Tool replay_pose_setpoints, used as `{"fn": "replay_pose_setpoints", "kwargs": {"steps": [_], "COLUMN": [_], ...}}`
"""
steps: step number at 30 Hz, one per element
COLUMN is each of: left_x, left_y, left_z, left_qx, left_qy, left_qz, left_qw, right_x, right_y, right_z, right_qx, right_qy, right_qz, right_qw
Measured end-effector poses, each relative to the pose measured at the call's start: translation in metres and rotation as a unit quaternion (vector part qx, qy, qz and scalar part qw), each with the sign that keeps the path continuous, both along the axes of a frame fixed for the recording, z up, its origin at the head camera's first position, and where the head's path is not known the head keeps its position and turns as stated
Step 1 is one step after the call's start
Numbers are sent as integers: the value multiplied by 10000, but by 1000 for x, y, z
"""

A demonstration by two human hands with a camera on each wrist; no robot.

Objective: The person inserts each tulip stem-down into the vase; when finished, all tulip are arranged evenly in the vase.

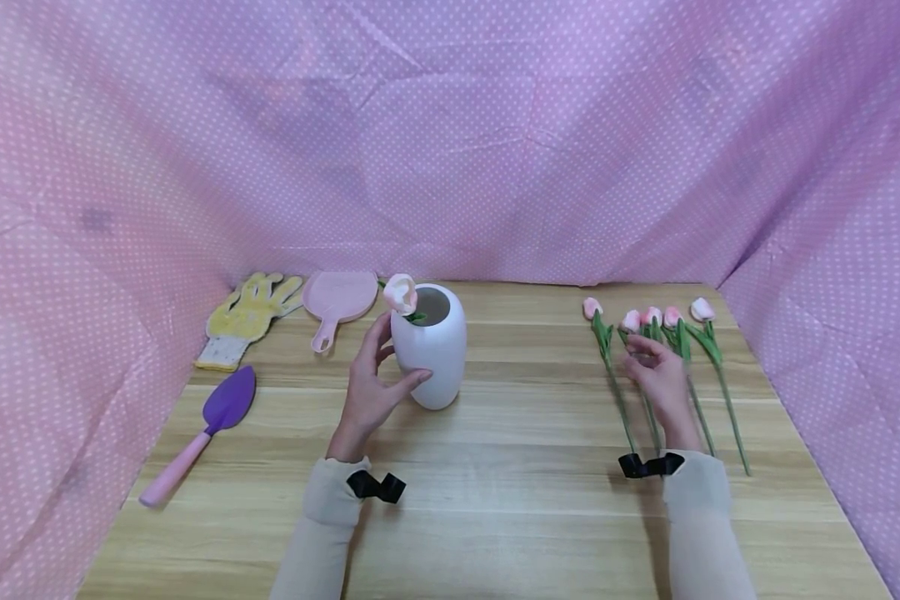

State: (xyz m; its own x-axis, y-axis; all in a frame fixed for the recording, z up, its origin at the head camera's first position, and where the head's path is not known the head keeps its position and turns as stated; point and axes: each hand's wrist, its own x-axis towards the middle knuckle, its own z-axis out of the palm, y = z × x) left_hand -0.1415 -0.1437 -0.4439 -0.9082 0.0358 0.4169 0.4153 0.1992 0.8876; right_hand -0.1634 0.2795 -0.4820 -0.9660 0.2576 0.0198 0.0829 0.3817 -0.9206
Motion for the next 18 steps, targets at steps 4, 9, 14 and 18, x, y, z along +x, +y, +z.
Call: {"fn": "replay_pose_setpoints", "kwargs": {"steps": [4,9,14,18], "left_x": [0,2,2,2], "left_y": [0,1,1,1], "left_z": [0,0,0,1], "left_qx": [-10,3,-13,-7], "left_qy": [1,-4,-41,-3], "left_qz": [9,5,-11,-16], "left_qw": [10000,10000,10000,10000], "right_x": [1,1,2,1], "right_y": [-1,-2,-4,-5], "right_z": [-6,-13,-18,-21], "right_qx": [852,1279,1490,1849], "right_qy": [-224,-472,-726,-797], "right_qz": [73,307,507,579], "right_qw": [9961,9902,9849,9778]}}
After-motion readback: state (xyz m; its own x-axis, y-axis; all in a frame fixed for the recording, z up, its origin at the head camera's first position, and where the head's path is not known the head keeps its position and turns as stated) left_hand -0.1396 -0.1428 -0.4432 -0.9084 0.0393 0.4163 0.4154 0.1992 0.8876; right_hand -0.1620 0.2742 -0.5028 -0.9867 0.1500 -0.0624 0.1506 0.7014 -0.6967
